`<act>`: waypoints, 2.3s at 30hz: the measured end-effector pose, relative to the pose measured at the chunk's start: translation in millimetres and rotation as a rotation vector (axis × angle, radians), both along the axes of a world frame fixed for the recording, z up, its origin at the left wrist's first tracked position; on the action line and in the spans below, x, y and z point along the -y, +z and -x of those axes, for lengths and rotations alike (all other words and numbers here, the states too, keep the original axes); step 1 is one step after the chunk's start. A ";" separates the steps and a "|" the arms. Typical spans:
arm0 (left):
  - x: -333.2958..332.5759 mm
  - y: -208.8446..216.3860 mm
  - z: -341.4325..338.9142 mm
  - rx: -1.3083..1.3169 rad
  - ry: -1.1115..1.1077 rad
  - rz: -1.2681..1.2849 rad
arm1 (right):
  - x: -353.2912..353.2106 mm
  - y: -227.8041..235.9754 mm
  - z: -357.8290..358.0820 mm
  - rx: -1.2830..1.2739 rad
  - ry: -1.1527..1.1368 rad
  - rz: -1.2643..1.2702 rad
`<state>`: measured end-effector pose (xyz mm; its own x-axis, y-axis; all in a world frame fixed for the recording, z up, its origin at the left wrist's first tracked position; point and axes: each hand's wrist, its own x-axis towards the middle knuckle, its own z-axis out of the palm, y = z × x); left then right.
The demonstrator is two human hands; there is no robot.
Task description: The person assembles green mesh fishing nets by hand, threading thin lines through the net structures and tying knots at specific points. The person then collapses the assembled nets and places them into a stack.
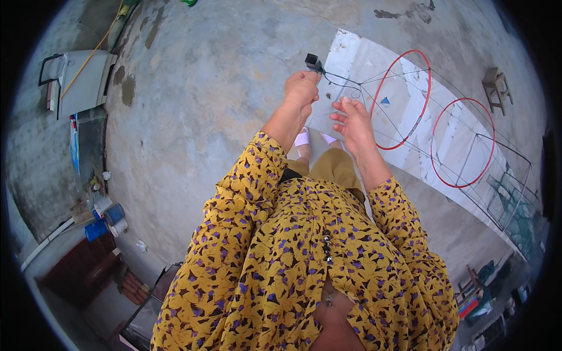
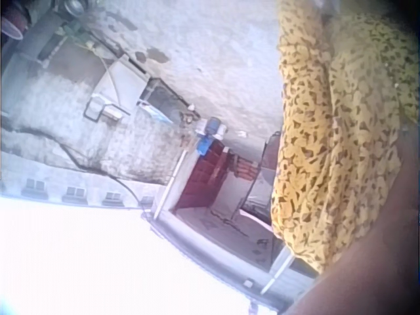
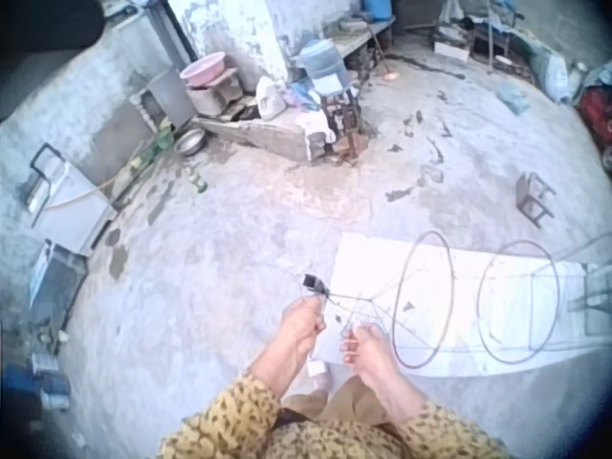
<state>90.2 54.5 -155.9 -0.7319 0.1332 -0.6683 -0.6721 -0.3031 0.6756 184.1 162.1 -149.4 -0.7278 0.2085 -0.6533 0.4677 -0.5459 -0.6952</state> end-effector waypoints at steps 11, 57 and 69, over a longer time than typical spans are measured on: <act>6.7 0.4 2.1 0.055 -0.172 0.192 | 13.1 13.3 25.1 -0.215 0.020 -0.409; -34.6 0.6 -8.6 -0.289 0.036 0.417 | 13.9 5.4 36.0 -0.153 -0.165 -0.326; -25.6 14.0 -15.8 -0.275 -0.064 0.425 | 14.0 -9.7 41.3 -0.134 -0.185 -0.269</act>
